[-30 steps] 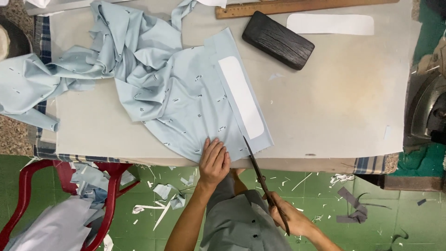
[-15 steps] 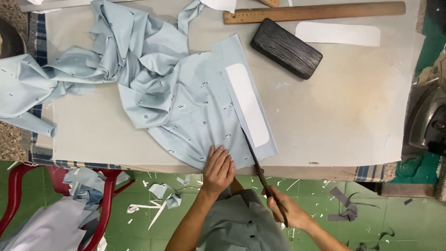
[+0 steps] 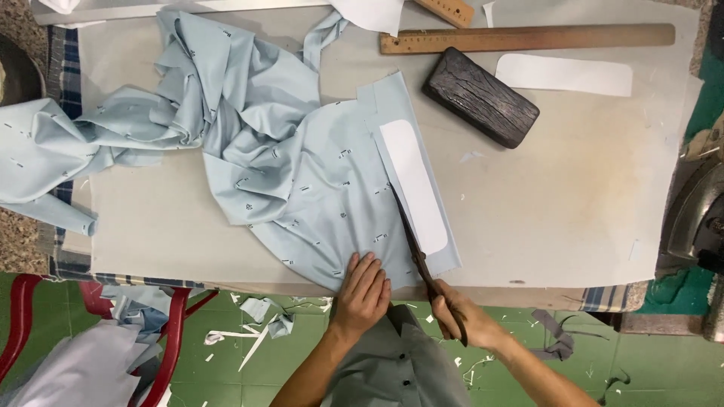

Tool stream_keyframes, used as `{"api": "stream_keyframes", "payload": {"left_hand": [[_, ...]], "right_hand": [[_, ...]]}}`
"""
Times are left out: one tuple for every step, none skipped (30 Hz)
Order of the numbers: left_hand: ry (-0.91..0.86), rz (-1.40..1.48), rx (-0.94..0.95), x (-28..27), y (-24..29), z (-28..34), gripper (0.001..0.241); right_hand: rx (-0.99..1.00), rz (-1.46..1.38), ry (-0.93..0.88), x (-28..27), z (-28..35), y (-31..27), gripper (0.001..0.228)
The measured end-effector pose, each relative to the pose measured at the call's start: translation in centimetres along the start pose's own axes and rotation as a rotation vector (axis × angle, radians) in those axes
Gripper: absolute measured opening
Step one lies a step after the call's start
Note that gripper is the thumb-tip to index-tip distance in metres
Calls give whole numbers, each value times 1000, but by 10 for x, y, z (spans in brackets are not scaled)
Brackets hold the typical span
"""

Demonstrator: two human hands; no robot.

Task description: Ironing and cutting light blue fabric pieces using a template and scissors on a work table

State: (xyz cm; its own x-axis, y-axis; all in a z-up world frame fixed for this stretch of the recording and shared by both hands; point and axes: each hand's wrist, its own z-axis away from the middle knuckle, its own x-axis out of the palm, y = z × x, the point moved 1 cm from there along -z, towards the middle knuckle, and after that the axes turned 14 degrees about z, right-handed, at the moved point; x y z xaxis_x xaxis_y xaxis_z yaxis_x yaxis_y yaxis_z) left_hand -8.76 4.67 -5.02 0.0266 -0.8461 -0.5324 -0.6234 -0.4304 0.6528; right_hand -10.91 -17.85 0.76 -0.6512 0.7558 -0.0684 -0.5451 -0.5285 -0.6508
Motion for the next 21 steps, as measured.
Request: {"api": "stream_keyframes", "payload": {"left_hand": [[0,0,2,-2,3,-3,20],[-28,-14,-34,-4,5,-6,17],[-52,-31,-72,-5,7,-9,15],[-48,-34,-71,-8,9,-16,15],[-103,-62,-97,-11,12,-22,18],[-158,-90,-123,-14,16,-27,22],[-153,-92,-118,-12,14,-27,22],[-206,-130,-113,-9,12,-28,24],[-262,-169,-111,-8,11,-26,26],[-261,-171,-110,-7,4,-31,26],[-317,-149,-71,-6,-2,-36,27],[-374,-127,-32,-5,-9,-40,29],[-373,-126,-34,-7,-14,-46,29],[-366,-68,-11,-8,-18,-52,28],[-361,-12,12,-9,-23,-58,29],[-362,-12,12,-6,-26,-55,29],[-325,-23,64,-5,-30,-53,29],[-287,-34,117,-3,-33,-51,31],[-288,-36,117,-4,-33,-52,31],[-270,-44,110,-4,-33,-53,32],[-253,-51,101,-4,-31,-52,33]], "right_hand": [[-1,0,1,-2,1,-5,48],[-12,-16,-5,-3,1,-10,54],[-23,-28,-12,-6,2,-16,63],[-26,-24,-14,-12,-2,-19,63],[12,22,-54,-15,-5,-22,74],[50,68,-94,-18,-7,-24,89],[46,73,-90,-19,-11,-27,89],[3,13,-40,-21,-15,-32,68],[-39,-50,7,-21,-18,-36,53],[-41,-49,7,-23,-17,-36,53],[-52,-66,2,-24,-17,-37,54],[-63,-83,-4,-25,-17,-38,56],[-61,-82,-4,-29,-21,-37,56],[-42,-67,-30,-32,-26,-37,52],[-24,-54,-56,-34,-32,-36,50],[-24,-54,-57,-36,-34,-41,50],[-52,-33,-31,-37,-38,-48,54],[-81,-11,-5,-39,-42,-54,59],[-82,-11,-7,-40,-41,-58,59],[-91,-45,2,-41,-40,-61,56],[-97,-79,8,-42,-38,-64,55]]}}
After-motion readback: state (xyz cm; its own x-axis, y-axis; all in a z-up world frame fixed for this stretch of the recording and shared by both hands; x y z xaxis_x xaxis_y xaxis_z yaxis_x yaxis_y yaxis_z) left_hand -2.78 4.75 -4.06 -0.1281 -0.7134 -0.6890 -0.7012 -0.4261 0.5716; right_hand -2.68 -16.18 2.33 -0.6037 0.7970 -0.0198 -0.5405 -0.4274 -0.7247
